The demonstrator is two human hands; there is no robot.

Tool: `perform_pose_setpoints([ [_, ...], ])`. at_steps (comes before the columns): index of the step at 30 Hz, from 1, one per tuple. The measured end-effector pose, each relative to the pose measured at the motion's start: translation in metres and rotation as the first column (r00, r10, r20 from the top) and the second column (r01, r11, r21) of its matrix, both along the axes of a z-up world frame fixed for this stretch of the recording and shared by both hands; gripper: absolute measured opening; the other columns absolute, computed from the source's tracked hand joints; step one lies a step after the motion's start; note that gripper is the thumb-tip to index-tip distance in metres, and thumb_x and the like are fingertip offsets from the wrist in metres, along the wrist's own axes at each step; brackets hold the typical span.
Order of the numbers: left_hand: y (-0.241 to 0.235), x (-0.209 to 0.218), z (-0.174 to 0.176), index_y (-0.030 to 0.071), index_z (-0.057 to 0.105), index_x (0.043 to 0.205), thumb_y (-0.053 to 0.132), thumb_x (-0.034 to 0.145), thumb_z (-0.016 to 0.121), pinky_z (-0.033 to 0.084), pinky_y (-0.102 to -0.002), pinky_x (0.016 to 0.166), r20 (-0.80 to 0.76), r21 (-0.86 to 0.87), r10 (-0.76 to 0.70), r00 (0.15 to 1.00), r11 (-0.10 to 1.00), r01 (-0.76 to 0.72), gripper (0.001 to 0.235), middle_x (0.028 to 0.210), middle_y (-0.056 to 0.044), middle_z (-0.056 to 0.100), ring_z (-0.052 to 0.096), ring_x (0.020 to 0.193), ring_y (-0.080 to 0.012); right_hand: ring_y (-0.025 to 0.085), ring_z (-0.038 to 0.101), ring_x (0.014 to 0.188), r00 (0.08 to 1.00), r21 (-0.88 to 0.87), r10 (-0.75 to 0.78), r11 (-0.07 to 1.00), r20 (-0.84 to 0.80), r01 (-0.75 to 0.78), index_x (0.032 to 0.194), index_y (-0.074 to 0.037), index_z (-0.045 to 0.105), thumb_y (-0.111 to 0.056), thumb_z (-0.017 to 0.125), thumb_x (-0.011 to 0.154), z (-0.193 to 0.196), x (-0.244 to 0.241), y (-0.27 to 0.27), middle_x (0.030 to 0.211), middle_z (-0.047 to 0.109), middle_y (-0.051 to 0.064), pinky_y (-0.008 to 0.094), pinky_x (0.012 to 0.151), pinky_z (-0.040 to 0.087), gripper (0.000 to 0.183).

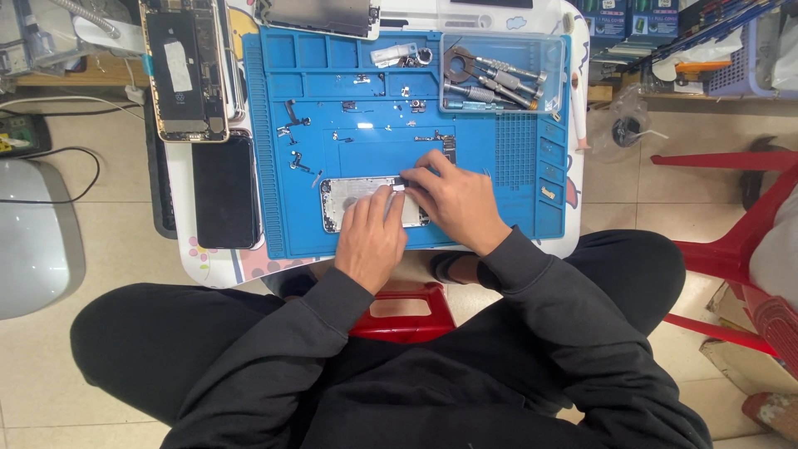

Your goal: The person is repairing a disassembled smartphone on a blue work mat. They use tweezers to handle small components and a screwdriver to tighten screws on the phone's internal frame.

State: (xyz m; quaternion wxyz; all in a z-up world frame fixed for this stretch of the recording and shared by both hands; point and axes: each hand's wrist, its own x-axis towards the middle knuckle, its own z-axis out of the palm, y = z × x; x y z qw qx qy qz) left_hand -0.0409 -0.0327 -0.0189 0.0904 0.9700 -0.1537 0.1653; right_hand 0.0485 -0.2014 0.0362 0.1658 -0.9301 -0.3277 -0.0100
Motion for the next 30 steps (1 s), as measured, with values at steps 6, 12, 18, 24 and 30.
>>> perform_pose_setpoints([
  [6, 0.001, -0.003, -0.003, 0.005, 0.065, 0.134, 0.018, 0.099, 0.059, 0.05, -0.04, 0.096, -0.018, 0.021, -0.02, 1.0, 1.0, 0.02, 0.037, 0.127, -0.015, 0.058, 0.06, 0.11, -0.0269, 0.021, 0.076, 0.069, 1.0, 0.021, -0.002, 1.0, -0.015, 0.002, 0.111, -0.022, 0.075, -0.026, 0.074, 0.1, 0.001, -0.002, -0.001, 0.105, 0.061, -0.005, 0.031, 0.065, 0.062, 0.011],
  [12, 0.006, -0.001, -0.002, 0.005, 0.063, 0.136, 0.019, 0.102, 0.058, 0.05, -0.04, 0.097, -0.055, -0.021, -0.038, 0.998, 0.999, 0.037, 0.037, 0.131, -0.014, 0.056, 0.058, 0.112, -0.0268, 0.021, 0.076, 0.069, 1.0, 0.03, 0.011, 0.999, -0.028, -0.01, 0.11, -0.021, 0.076, -0.025, 0.075, 0.099, 0.002, 0.002, 0.0, 0.104, 0.063, -0.005, 0.031, 0.065, 0.062, 0.011],
  [18, 0.005, -0.001, 0.0, 0.003, 0.063, 0.137, 0.02, 0.104, 0.057, 0.051, -0.042, 0.097, -0.039, -0.017, -0.058, 0.998, 0.998, 0.057, 0.037, 0.131, -0.017, 0.057, 0.06, 0.111, -0.0285, 0.021, 0.077, 0.071, 1.0, 0.057, 0.004, 0.998, -0.011, -0.004, 0.108, -0.022, 0.077, -0.023, 0.075, 0.099, 0.005, 0.001, -0.001, 0.102, 0.065, -0.006, 0.031, 0.066, 0.061, 0.009],
  [24, 0.007, -0.004, 0.0, 0.001, 0.062, 0.138, 0.021, 0.106, 0.056, 0.05, -0.042, 0.098, -0.065, -0.054, -0.063, 0.996, 0.997, 0.06, 0.038, 0.134, -0.018, 0.058, 0.059, 0.112, -0.0283, 0.021, 0.077, 0.073, 0.999, 0.08, -0.01, 0.997, -0.039, 0.013, 0.104, -0.021, 0.079, -0.016, 0.078, 0.097, 0.013, -0.001, -0.002, 0.099, 0.071, -0.007, 0.029, 0.065, 0.061, 0.008],
  [30, 0.005, -0.007, -0.002, 0.002, 0.06, 0.141, 0.023, 0.107, 0.054, 0.051, -0.041, 0.097, -0.085, -0.051, -0.043, 0.995, 0.998, 0.039, 0.04, 0.138, -0.016, 0.057, 0.058, 0.113, -0.0267, 0.019, 0.077, 0.071, 0.998, 0.09, -0.027, 0.995, -0.05, 0.031, 0.097, -0.021, 0.079, -0.015, 0.08, 0.094, 0.007, -0.001, -0.004, 0.097, 0.076, -0.009, 0.028, 0.063, 0.06, 0.006],
])
